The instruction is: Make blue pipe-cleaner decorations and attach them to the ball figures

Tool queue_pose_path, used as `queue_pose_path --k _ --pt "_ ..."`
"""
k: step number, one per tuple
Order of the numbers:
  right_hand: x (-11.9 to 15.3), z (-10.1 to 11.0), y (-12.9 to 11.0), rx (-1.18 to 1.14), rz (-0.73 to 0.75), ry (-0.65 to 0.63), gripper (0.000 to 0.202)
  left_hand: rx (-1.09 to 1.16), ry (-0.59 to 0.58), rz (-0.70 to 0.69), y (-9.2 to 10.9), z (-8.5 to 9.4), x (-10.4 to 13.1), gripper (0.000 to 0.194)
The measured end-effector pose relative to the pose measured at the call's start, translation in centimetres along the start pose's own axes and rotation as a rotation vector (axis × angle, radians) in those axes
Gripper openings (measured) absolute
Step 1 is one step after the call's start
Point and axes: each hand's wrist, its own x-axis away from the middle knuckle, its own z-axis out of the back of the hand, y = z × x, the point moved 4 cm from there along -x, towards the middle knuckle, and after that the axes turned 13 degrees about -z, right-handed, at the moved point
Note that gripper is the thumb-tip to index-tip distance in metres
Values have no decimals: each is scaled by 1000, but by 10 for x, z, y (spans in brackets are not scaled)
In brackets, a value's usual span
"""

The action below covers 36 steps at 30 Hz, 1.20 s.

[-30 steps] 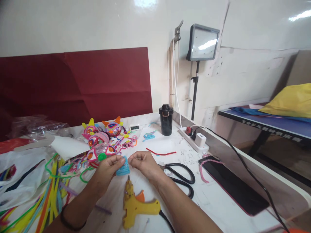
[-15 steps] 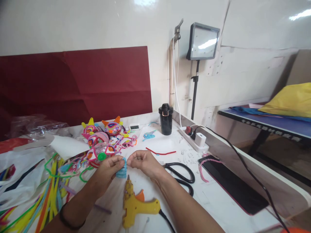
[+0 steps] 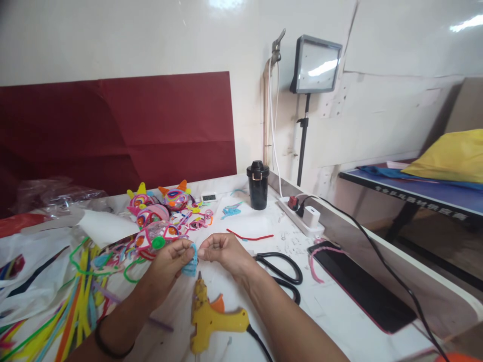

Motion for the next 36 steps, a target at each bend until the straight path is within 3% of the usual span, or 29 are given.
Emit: queue_pose_path --k 11,18,25,31,36 --pt "-7 0 11 -72 -80 -59 32 36 44 26 0 -5 1 27" --pt "1 5 -5 127 121 188 34 -43 143 -59 9 -4 1 25" --pt "8 -7 -11 199 144 160 27 -168 178 -110 -1 7 -6 26" --pt "7 -10 -6 136 110 129 26 -221 236 -139 4 5 -4 20" --pt "6 -9 -4 134 120 196 25 -261 223 -163 6 4 -3 16"
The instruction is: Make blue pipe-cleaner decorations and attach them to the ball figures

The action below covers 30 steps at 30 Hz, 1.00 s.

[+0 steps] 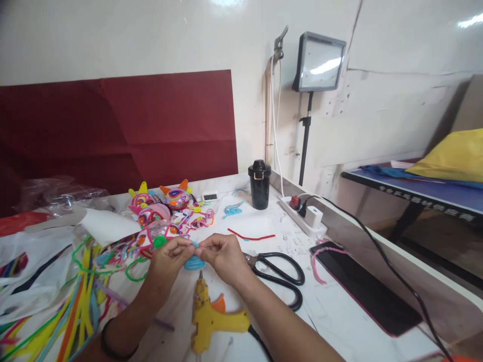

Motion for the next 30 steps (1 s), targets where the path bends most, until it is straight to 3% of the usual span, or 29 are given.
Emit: queue_pose_path --k 7,11,15,19,21,25,30 --pt "1 5 -6 59 54 62 16 19 -108 -6 2 -2 1 20" --pt "3 9 -13 136 82 54 16 -149 -180 -94 8 1 -3 22" --pt "5 10 -17 156 103 35 20 -367 -255 -270 20 4 -9 20" --pt "5 10 -17 132 102 9 23 -365 -357 -360 26 2 -14 24" --pt "6 10 -17 131 87 -2 24 -299 -411 -309 24 2 -16 23" --pt "6 9 -18 137 74 -16 26 -169 -509 -77 13 0 -16 26" --pt "5 9 -17 159 56 2 22 -113 -519 50 4 -1 -15 31"
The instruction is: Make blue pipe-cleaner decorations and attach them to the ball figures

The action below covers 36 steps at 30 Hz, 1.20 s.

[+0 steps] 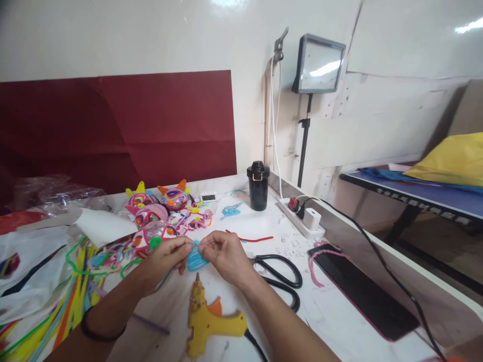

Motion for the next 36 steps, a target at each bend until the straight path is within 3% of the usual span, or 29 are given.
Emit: queue_pose_path --k 5,25,36 --pt "0 0 1 20 9 23 19 -49 82 34 0 2 0 27" --pt "-3 -1 8 89 31 129 15 -517 313 -209 16 -7 4 20" --pt "-7 0 8 75 21 86 16 -196 231 -88 4 -1 0 29"
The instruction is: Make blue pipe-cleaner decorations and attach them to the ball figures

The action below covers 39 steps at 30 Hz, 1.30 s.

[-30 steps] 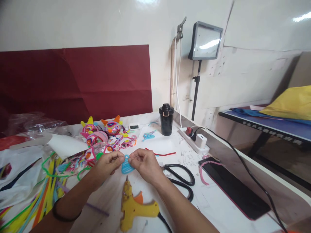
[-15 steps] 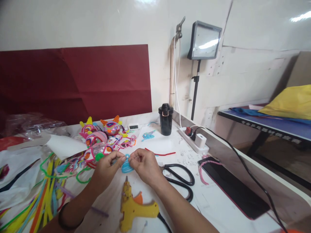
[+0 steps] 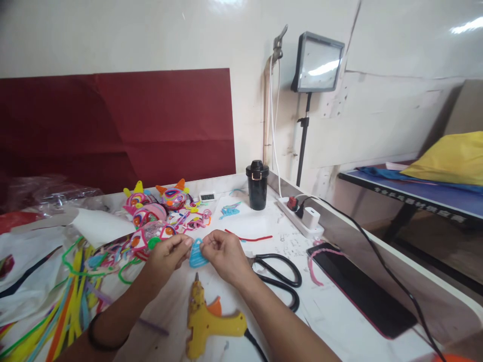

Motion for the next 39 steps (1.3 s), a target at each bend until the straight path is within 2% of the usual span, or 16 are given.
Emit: queue_pose_path --k 5,11,14,19,22,24,28,31,34,39 --pt "0 0 4 -6 -34 10 13 -38 4 37 0 2 0 25" --pt "-1 -1 7 -6 -38 1 11 -155 16 -14 3 4 -1 16" --pt "-1 -2 8 18 -39 9 11 -262 4 -80 8 4 0 15" --pt "-4 -7 18 25 -57 35 10 -556 -1 -270 15 -3 6 16" --pt "-7 -8 25 -1 -67 35 9 -620 -11 -275 16 -3 6 17" --pt "-9 -7 27 -33 -78 11 10 -535 -44 -218 16 2 4 18" --pt "-11 -5 25 -77 -91 -11 11 -155 -136 1 13 12 0 29" --pt "-10 -4 21 -99 -101 -29 11 99 -149 168 8 14 -1 24" --pt "-8 -5 17 -118 -99 -46 11 229 -130 226 3 11 -1 23" --pt "-6 -6 14 -145 -113 -78 11 327 -106 271 -7 7 -1 28"
